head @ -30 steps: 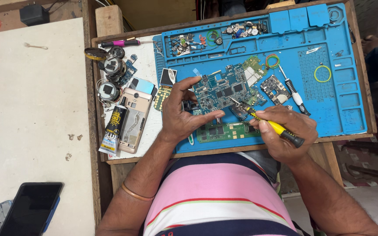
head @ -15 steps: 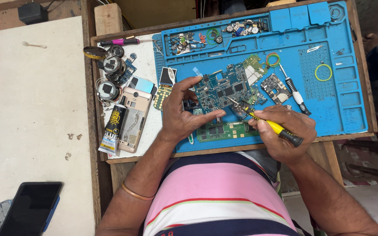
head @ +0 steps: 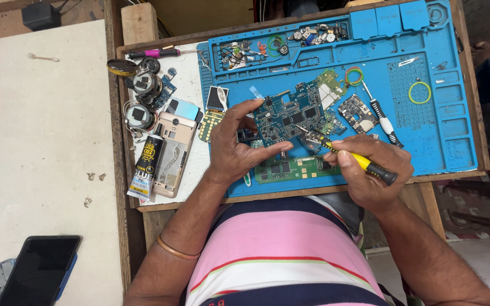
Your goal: The person holds a phone motherboard over a blue repair mat and uses a yellow-handled screwdriver to pry and work on components on the board, repositioning the board with the other hand while continuing to work on it. Other phone boards and repair tools lie on the mat around the work area.
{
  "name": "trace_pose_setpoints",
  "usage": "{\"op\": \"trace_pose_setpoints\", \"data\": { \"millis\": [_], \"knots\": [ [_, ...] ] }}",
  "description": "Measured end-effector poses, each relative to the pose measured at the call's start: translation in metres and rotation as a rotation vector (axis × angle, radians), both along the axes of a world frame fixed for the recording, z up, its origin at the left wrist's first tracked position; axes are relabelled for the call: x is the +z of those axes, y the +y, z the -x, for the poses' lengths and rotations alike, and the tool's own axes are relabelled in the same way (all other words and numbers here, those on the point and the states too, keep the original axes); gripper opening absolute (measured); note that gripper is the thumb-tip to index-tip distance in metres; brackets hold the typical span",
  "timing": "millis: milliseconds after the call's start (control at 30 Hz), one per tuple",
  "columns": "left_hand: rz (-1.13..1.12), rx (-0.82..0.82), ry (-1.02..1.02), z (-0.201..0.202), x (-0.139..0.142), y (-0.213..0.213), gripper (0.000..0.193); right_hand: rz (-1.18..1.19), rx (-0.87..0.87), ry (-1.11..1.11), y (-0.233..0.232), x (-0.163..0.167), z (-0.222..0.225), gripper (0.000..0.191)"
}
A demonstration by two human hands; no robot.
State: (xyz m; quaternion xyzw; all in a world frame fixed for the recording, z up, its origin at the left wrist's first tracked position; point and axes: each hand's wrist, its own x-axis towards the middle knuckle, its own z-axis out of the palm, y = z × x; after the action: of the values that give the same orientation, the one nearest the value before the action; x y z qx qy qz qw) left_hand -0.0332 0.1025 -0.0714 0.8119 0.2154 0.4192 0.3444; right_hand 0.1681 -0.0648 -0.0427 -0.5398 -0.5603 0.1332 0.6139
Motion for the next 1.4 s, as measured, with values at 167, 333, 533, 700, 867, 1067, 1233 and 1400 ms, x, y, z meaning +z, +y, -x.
{"op": "trace_pose_setpoints", "data": {
  "millis": [167, 333, 533, 700, 867, 1067, 1233, 1400],
  "knots": [
    [0.003, -0.007, -0.005, 0.0001, -0.0002, -0.0001, 0.088, 0.015, -0.015, 0.017, -0.0018, 0.0004, 0.0008, 0.011],
    [0.004, -0.012, -0.008, 0.0003, 0.0003, 0.0000, 0.087, 0.044, -0.026, 0.027, -0.0028, 0.0013, 0.0010, 0.012],
    [0.010, -0.010, -0.003, 0.0002, 0.0007, -0.0002, 0.087, 0.033, -0.010, 0.155, -0.0020, -0.0013, 0.0009, 0.014],
    [0.005, -0.005, 0.007, 0.0007, 0.0005, -0.0004, 0.088, 0.041, -0.031, 0.151, -0.0027, -0.0039, -0.0001, 0.013],
    [0.016, 0.007, 0.017, 0.0010, -0.0004, -0.0003, 0.089, 0.015, -0.033, 0.175, -0.0028, -0.0068, -0.0010, 0.013],
    [0.035, 0.015, 0.007, 0.0013, -0.0013, -0.0004, 0.089, -0.015, -0.057, 0.220, -0.0020, -0.0074, -0.0039, 0.013],
    [0.050, 0.007, 0.014, 0.0014, -0.0011, -0.0002, 0.090, -0.033, -0.042, 0.189, -0.0031, -0.0048, -0.0002, 0.014],
    [0.028, -0.008, 0.009, 0.0012, -0.0008, 0.0002, 0.092, -0.032, -0.023, 0.154, -0.0005, -0.0032, -0.0020, 0.015]
  ]
}}
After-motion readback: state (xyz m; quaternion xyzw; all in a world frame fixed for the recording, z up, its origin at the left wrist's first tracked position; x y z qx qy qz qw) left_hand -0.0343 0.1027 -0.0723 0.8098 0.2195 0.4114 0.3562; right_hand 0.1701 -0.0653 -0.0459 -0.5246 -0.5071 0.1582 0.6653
